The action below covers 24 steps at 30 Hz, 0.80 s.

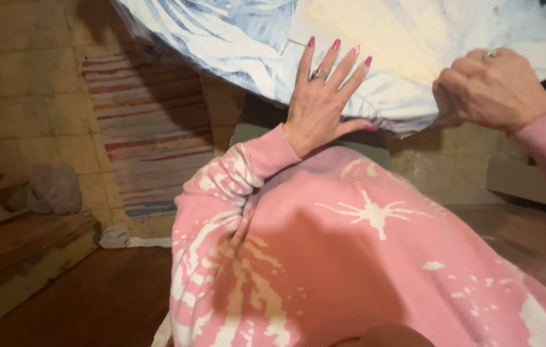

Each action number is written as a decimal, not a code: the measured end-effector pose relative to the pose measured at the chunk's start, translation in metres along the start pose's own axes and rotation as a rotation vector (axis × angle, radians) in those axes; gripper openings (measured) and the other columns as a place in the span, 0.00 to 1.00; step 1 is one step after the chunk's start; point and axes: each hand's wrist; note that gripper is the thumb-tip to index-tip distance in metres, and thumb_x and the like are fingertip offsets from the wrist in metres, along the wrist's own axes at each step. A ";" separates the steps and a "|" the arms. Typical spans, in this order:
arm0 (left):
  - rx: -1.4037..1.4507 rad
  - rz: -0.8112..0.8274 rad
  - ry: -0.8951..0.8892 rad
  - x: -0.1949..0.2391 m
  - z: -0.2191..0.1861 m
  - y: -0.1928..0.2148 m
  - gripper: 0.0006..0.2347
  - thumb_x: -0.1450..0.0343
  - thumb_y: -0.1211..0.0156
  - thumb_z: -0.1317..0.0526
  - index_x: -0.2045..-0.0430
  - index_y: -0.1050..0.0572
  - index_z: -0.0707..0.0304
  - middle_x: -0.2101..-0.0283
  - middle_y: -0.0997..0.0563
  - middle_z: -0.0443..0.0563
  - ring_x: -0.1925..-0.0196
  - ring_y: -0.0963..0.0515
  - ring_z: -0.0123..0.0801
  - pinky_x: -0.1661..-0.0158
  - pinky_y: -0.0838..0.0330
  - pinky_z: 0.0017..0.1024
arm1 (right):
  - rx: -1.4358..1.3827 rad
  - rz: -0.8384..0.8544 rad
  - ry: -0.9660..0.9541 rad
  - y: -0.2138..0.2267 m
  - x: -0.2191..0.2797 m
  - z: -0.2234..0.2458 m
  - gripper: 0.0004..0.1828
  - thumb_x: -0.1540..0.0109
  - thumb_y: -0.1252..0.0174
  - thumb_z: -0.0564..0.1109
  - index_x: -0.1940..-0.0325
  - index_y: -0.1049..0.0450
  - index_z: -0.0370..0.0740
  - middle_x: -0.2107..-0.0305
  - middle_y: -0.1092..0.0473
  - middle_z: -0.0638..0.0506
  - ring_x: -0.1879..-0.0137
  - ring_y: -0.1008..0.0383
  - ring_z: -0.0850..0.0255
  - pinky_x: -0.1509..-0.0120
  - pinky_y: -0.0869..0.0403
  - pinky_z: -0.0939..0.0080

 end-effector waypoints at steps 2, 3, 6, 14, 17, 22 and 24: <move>0.004 0.012 -0.008 0.000 -0.006 0.004 0.40 0.34 0.34 0.33 0.33 0.35 0.63 0.32 0.32 0.63 0.27 0.41 0.59 0.29 0.62 0.69 | -0.001 0.009 -0.046 0.008 0.000 0.015 0.04 0.36 0.42 0.42 0.64 0.24 0.42 0.71 0.28 0.48 0.61 0.24 0.50 0.59 0.28 0.49; 0.035 -0.017 0.055 -0.002 -0.010 0.005 0.38 0.33 0.33 0.35 0.34 0.34 0.60 0.34 0.31 0.58 0.27 0.40 0.56 0.30 0.64 0.72 | -0.207 -0.163 -0.087 0.012 -0.007 0.025 0.04 0.35 0.43 0.39 0.60 0.25 0.37 0.68 0.29 0.44 0.61 0.26 0.48 0.57 0.28 0.50; 0.084 -0.123 0.113 -0.009 -0.016 0.022 0.32 0.30 0.33 0.42 0.34 0.33 0.59 0.33 0.30 0.52 0.25 0.40 0.50 0.29 0.66 0.73 | -0.612 -0.358 -0.160 0.005 -0.026 0.041 0.04 0.32 0.46 0.37 0.58 0.27 0.32 0.67 0.30 0.42 0.62 0.28 0.48 0.57 0.30 0.54; 0.643 -0.258 0.128 -0.001 -0.019 0.010 0.24 0.25 0.41 0.69 0.32 0.37 0.62 0.31 0.28 0.57 0.29 0.28 0.47 0.32 0.28 0.34 | -1.038 -0.460 -0.200 -0.002 -0.047 0.071 0.11 0.23 0.48 0.40 0.58 0.32 0.30 0.69 0.33 0.44 0.65 0.31 0.55 0.58 0.33 0.59; 0.810 -0.235 0.167 0.000 -0.020 0.009 0.22 0.24 0.43 0.71 0.33 0.35 0.63 0.36 0.24 0.59 0.41 0.17 0.42 0.41 0.19 0.27 | -0.976 -0.450 -0.223 -0.008 -0.046 0.073 0.11 0.24 0.47 0.40 0.58 0.32 0.30 0.73 0.35 0.42 0.69 0.35 0.55 0.62 0.35 0.59; 0.736 -0.288 0.158 -0.002 -0.020 0.005 0.18 0.25 0.43 0.72 0.39 0.28 0.63 0.45 0.19 0.60 0.46 0.14 0.45 0.50 0.18 0.30 | -0.969 -0.441 -0.248 -0.007 -0.046 0.075 0.11 0.25 0.45 0.41 0.57 0.31 0.29 0.73 0.35 0.42 0.70 0.37 0.55 0.62 0.35 0.60; 0.729 -0.308 0.165 -0.002 -0.022 0.003 0.17 0.25 0.42 0.71 0.40 0.27 0.63 0.47 0.18 0.59 0.48 0.14 0.45 0.50 0.18 0.31 | -0.960 -0.444 -0.245 -0.007 -0.046 0.075 0.11 0.25 0.45 0.41 0.58 0.30 0.30 0.72 0.35 0.43 0.70 0.36 0.56 0.61 0.35 0.59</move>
Point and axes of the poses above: each hand's wrist, its own x-axis away from the middle knuckle, its own y-axis out of the back of the hand, z = x × y
